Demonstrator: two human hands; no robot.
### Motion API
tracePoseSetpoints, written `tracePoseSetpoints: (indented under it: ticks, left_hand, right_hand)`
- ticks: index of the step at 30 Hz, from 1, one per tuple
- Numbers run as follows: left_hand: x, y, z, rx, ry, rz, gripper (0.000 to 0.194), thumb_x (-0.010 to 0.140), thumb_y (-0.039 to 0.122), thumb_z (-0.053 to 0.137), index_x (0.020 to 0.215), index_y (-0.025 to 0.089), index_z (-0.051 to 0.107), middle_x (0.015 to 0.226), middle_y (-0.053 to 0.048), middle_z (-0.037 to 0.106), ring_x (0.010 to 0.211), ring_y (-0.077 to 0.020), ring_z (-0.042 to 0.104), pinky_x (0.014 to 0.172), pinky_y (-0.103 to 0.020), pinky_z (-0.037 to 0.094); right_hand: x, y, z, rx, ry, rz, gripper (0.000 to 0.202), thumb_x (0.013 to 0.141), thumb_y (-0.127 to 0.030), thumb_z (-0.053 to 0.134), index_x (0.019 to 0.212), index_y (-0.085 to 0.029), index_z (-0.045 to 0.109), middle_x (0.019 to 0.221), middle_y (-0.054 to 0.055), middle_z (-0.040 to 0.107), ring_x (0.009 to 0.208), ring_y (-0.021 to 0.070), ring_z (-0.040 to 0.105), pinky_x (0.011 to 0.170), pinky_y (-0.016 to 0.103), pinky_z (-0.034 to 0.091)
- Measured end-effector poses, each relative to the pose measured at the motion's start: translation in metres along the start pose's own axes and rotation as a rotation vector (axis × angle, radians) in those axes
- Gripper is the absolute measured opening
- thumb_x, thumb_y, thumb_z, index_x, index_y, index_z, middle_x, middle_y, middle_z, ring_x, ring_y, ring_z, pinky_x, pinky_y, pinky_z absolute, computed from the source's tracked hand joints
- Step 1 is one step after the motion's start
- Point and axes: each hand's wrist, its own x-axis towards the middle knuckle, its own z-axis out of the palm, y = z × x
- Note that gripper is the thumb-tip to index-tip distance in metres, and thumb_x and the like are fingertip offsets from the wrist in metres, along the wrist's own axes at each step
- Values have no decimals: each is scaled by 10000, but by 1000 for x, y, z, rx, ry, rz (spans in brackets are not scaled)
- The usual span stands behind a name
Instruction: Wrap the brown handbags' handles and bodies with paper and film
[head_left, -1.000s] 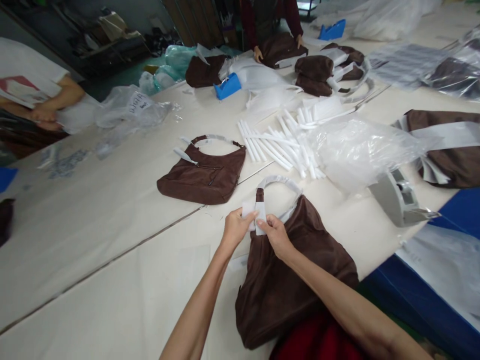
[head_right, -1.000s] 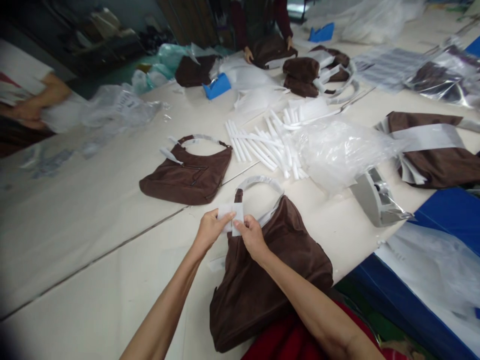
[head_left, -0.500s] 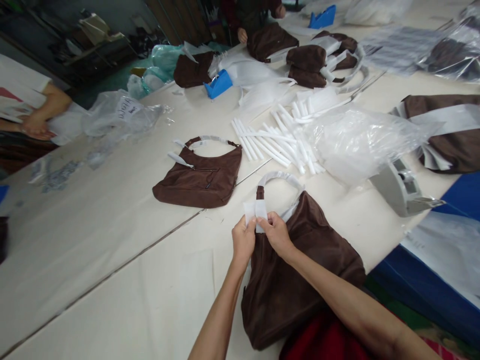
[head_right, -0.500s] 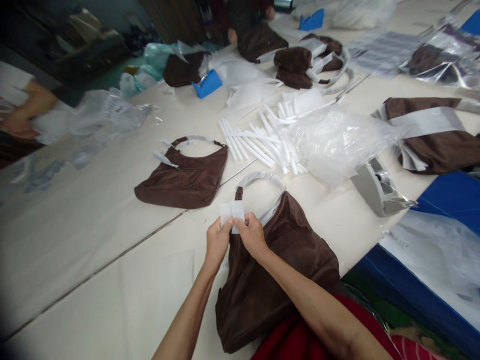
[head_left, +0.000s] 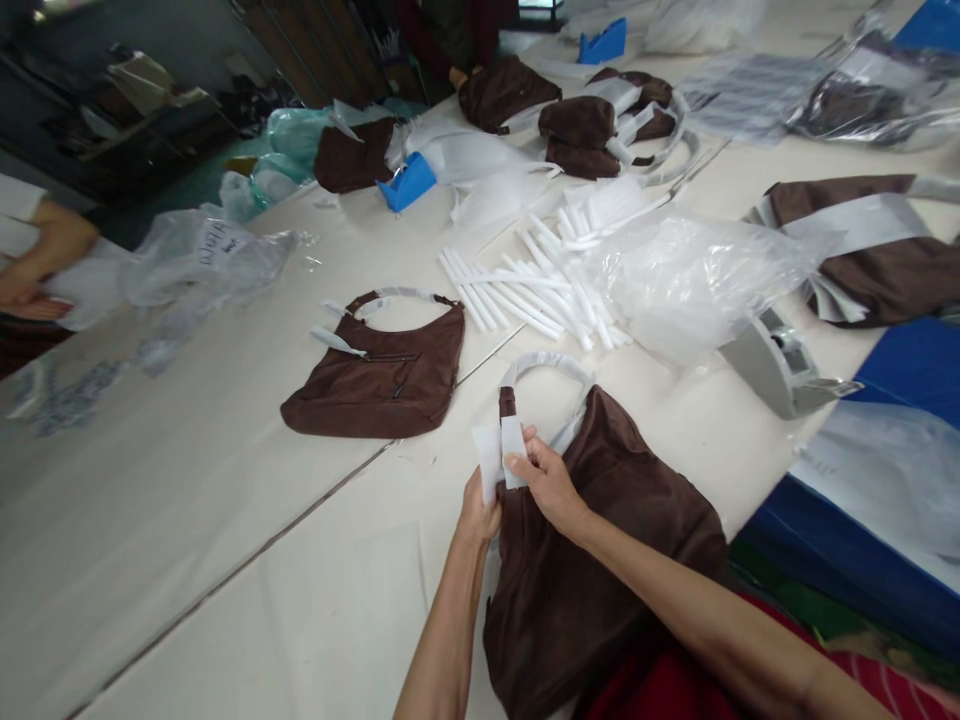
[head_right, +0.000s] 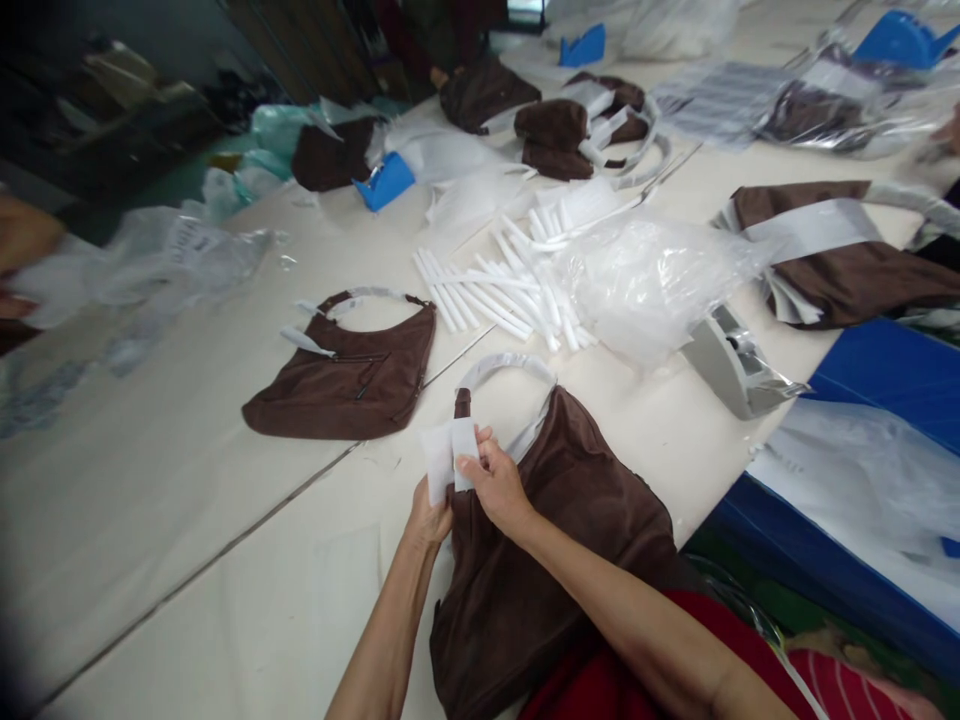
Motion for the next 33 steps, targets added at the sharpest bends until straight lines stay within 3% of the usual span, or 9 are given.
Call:
tracePoseSetpoints:
  ticks: [5, 9, 16, 22, 27, 31, 33]
  left_hand:
    - [-12, 6, 11, 77, 4, 32, 553, 865, 564, 600, 1192, 126, 688, 1213, -145, 702, 1286, -291, 549, 1141, -430, 380]
    - [-16, 11, 19, 155, -10, 55, 617, 887, 631, 538, 1224, 131, 671, 1225, -146, 695, 1268, -277, 565, 1140, -413, 378]
    - [-17, 19, 30, 151, -12, 16, 548, 841, 586, 635, 1110, 111, 684, 1079, -140, 739, 1072, -263, 663, 977, -364, 490]
    - [-14, 19, 46, 119, 93, -32, 533, 759, 609, 687, 899, 94, 686, 843, -125, 749, 820, -241, 695, 783, -338, 531]
    - [-14, 15, 48, 84, 199, -20, 534, 744, 643, 670, 834, 118, 634, 669, -86, 704, 610, -207, 668, 590, -297, 511]
    - [-18, 17, 51, 207, 215, 35, 472, 774, 630, 639, 764, 162, 579, 566, -13, 635, 445, -145, 572, 451, -241, 424]
    - [-21, 17, 56, 280, 190, 66, 454, 791, 621, 623, 718, 178, 559, 532, 11, 601, 411, -126, 532, 427, -234, 400]
  right_hand:
    - [-2, -6, -2, -274, 53, 3, 210, 794, -418, 561, 758, -227, 482, 630, -56, 450, 592, 133, 437, 595, 258, 353]
    - [-4, -12, -3, -437, 78, -56, 92, 803, -306, 518, 762, -235, 477, 617, -53, 428, 570, 140, 419, 582, 258, 334]
    - [-7, -9, -5, -592, 26, -109, 32, 840, -226, 500, 810, -225, 489, 662, -9, 528, 568, 156, 477, 592, 270, 359]
    - [-14, -17, -10, -800, -23, -124, 104, 878, -227, 449, 870, -189, 546, 743, 62, 600, 647, 196, 541, 637, 303, 378]
    - [-35, -34, -44, -720, -173, -206, 135, 845, -322, 568, 861, -209, 641, 818, 46, 661, 730, 196, 595, 693, 296, 424]
    - [-20, -49, -57, -433, -74, -68, 274, 843, -479, 598, 823, -214, 666, 755, 15, 677, 712, 175, 616, 674, 277, 454]
    - [-4, -54, -51, -218, -164, 53, 363, 806, -564, 626, 764, -203, 616, 608, -11, 622, 563, 149, 574, 574, 268, 448]
